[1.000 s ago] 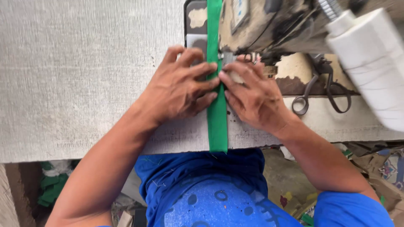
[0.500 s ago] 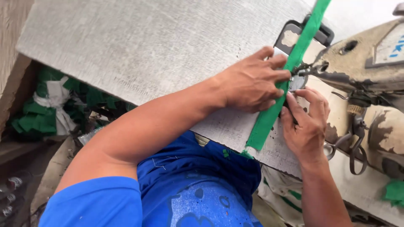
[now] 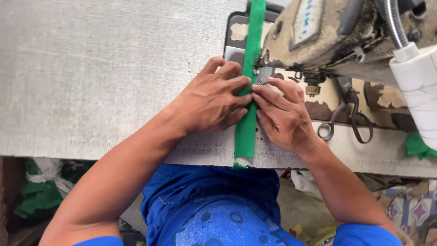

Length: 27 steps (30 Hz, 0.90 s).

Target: Sewing a green fabric strap using an industrial sewing machine

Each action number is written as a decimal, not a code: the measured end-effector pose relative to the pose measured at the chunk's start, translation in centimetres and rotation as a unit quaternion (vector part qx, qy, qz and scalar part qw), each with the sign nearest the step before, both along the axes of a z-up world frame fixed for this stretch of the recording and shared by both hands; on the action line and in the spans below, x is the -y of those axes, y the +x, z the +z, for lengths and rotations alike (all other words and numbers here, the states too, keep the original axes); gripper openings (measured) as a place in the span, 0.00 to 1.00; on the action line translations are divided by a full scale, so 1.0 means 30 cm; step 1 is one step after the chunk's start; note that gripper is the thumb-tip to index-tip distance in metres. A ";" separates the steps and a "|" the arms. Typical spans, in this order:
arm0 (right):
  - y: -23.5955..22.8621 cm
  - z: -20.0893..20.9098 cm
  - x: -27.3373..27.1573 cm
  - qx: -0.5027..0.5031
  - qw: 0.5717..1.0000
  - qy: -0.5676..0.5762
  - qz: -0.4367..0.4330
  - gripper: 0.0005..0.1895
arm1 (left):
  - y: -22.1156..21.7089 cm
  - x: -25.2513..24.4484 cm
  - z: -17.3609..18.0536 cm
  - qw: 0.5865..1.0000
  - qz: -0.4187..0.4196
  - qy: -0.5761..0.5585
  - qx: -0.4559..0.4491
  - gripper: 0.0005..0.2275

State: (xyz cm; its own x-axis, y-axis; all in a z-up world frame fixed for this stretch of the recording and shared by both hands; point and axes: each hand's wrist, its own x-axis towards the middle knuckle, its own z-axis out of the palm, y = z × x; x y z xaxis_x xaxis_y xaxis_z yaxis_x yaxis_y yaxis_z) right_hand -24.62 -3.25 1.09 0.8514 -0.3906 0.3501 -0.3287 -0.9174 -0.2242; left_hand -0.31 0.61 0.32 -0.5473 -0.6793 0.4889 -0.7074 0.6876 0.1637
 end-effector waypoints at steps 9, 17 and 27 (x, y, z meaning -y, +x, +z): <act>0.015 -0.002 0.020 -0.046 0.997 0.001 -0.064 0.19 | 0.024 0.055 -0.021 0.997 0.025 0.027 0.066 0.17; -0.003 -0.016 0.003 0.031 0.998 -0.003 -0.053 0.17 | 0.018 0.034 -0.010 0.998 0.040 -0.001 0.044 0.12; -0.017 -0.286 0.000 0.137 0.972 0.188 0.022 0.22 | -0.047 -0.021 0.056 0.999 0.034 -0.011 0.035 0.07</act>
State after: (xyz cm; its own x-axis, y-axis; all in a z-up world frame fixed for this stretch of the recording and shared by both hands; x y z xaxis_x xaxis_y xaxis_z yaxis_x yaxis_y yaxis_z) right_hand -25.13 -3.26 -7.49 0.7651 -0.5003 0.4054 -0.1719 -0.7654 -0.6202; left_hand -1.73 1.24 2.02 -0.5331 -0.7063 0.4657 -0.7621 0.6399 0.0981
